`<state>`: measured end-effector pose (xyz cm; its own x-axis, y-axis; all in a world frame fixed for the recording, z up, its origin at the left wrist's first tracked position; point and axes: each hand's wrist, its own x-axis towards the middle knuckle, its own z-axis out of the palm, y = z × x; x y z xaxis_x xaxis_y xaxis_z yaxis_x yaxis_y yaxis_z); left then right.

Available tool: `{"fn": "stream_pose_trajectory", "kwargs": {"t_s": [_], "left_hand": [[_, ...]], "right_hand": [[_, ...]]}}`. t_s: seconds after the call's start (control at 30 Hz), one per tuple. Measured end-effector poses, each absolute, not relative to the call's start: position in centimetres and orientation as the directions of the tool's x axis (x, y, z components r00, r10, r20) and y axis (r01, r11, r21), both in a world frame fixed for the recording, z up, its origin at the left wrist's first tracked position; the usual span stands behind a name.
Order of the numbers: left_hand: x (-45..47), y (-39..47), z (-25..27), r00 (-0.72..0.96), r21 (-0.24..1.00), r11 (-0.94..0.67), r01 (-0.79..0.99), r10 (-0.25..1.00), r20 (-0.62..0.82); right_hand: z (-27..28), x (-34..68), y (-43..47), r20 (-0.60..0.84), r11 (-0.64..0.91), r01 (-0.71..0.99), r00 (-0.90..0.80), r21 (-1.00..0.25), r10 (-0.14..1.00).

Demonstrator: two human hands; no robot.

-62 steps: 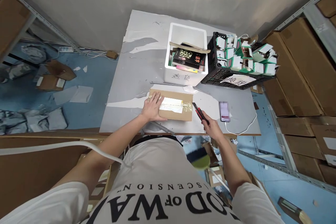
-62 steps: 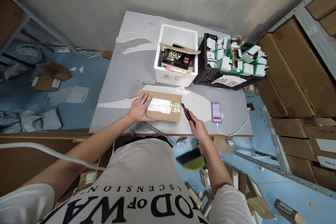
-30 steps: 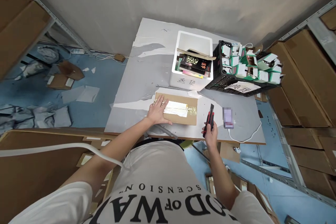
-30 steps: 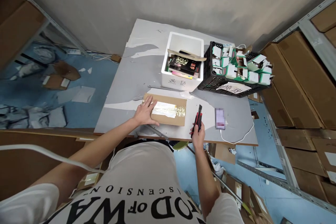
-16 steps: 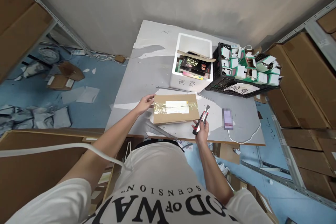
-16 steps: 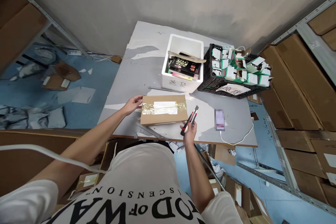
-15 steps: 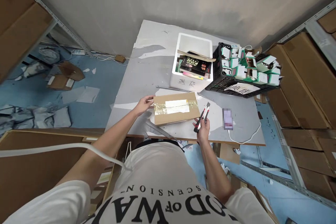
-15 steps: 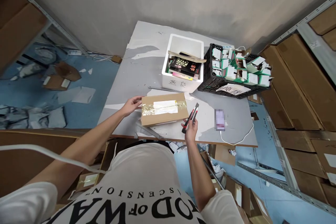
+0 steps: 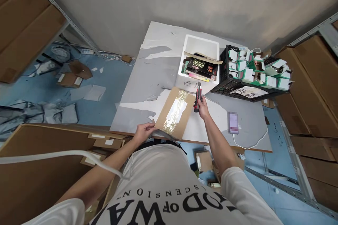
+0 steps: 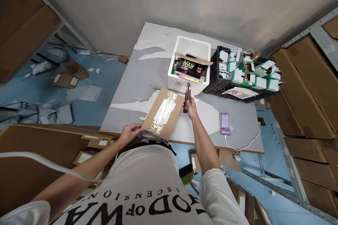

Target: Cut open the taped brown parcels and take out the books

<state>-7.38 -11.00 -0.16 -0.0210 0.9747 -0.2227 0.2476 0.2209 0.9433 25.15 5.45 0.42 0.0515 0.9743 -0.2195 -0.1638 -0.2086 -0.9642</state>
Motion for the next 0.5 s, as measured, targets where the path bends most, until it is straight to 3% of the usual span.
{"fn": "stream_pose_trajectory", "kwargs": {"t_s": [0.3,0.5], "left_hand": [[-7.1,-11.3,0.6,0.079,0.921,0.190,0.339,0.970,-0.229],[-8.5,-10.7,1.2,0.208,0.897,0.121,0.426,0.951,-0.228]], "right_hand": [[-0.7,23.7,6.1,-0.195,-0.194,-0.014,0.109,-0.981,0.975],[0.5,23.6,4.9,-0.162,-0.153,-0.074,0.136,-0.985,0.977]]}}
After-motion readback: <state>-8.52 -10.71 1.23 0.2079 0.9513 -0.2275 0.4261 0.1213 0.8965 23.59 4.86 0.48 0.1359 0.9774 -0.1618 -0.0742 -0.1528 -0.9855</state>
